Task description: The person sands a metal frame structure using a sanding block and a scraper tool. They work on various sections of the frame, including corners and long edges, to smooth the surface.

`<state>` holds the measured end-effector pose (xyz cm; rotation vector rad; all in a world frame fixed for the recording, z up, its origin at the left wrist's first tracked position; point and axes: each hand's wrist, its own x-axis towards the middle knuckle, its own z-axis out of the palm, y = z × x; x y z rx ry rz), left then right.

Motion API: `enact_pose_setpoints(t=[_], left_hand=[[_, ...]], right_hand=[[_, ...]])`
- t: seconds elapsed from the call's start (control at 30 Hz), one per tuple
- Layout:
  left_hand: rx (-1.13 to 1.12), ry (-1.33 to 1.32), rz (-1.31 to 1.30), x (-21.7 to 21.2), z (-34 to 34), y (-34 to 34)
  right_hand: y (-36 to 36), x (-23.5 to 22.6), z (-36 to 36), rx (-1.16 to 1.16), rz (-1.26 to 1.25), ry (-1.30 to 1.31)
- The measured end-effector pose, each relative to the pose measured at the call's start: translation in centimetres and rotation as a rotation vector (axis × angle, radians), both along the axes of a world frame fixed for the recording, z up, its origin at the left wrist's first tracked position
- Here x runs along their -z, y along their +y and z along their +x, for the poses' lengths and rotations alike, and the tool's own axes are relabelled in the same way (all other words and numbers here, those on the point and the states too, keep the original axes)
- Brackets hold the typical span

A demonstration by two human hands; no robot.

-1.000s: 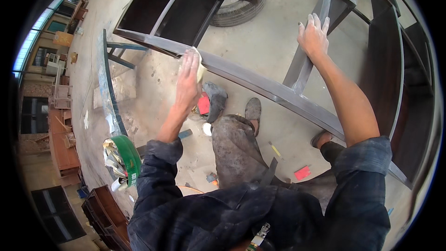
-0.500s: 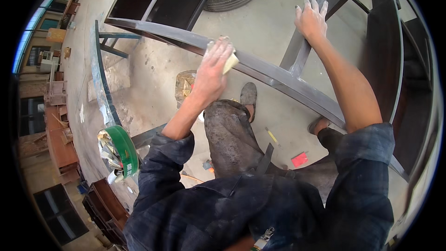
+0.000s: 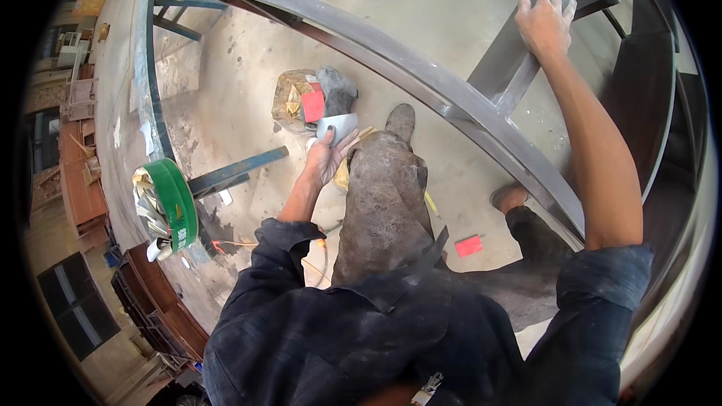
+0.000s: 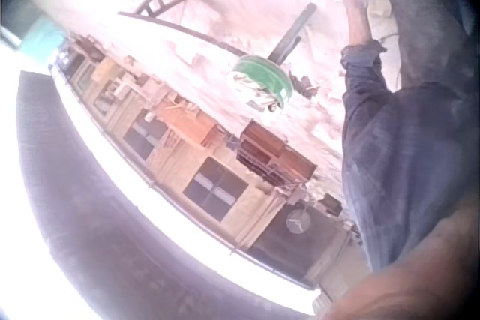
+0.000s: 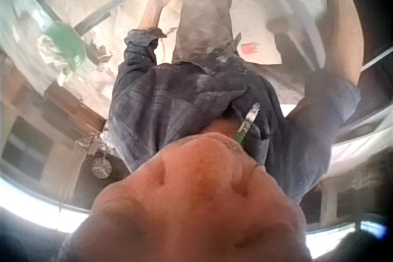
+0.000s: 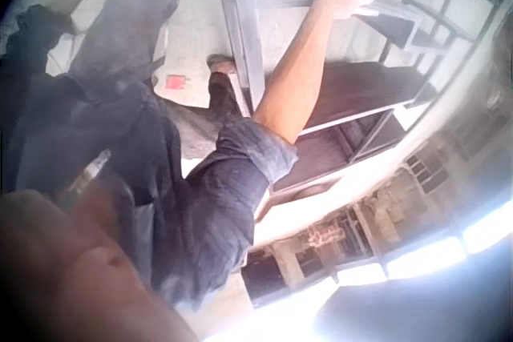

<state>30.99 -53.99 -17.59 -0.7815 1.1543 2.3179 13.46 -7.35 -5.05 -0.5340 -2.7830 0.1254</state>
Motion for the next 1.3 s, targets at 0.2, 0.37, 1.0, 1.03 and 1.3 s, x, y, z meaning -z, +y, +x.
enact_pose_setpoints(t=[0.2,0.37,1.0,1.03,1.3], left_hand=[[0.333,0.048,-0.160,5.6,-1.6,5.0],[0.797,0.348,-0.598,7.8,-3.7,10.7],[1.099,1.049,-0.709,12.7,-2.8,14.1],[1.049,1.095,-0.710,12.2,-3.1,13.4],[1.021,1.202,-1.158,11.2,-6.6,10.2]], right_hand=[[1.0,1.0,-0.7,-0.072,0.039,0.029],[1.5,-0.5,0.0,-0.136,0.171,0.073],[1.7,-0.5,0.2,-0.164,0.163,0.035],[1.7,-0.9,0.2,-0.162,0.143,0.037],[0.6,-1.6,0.8,-0.160,0.097,0.008]])
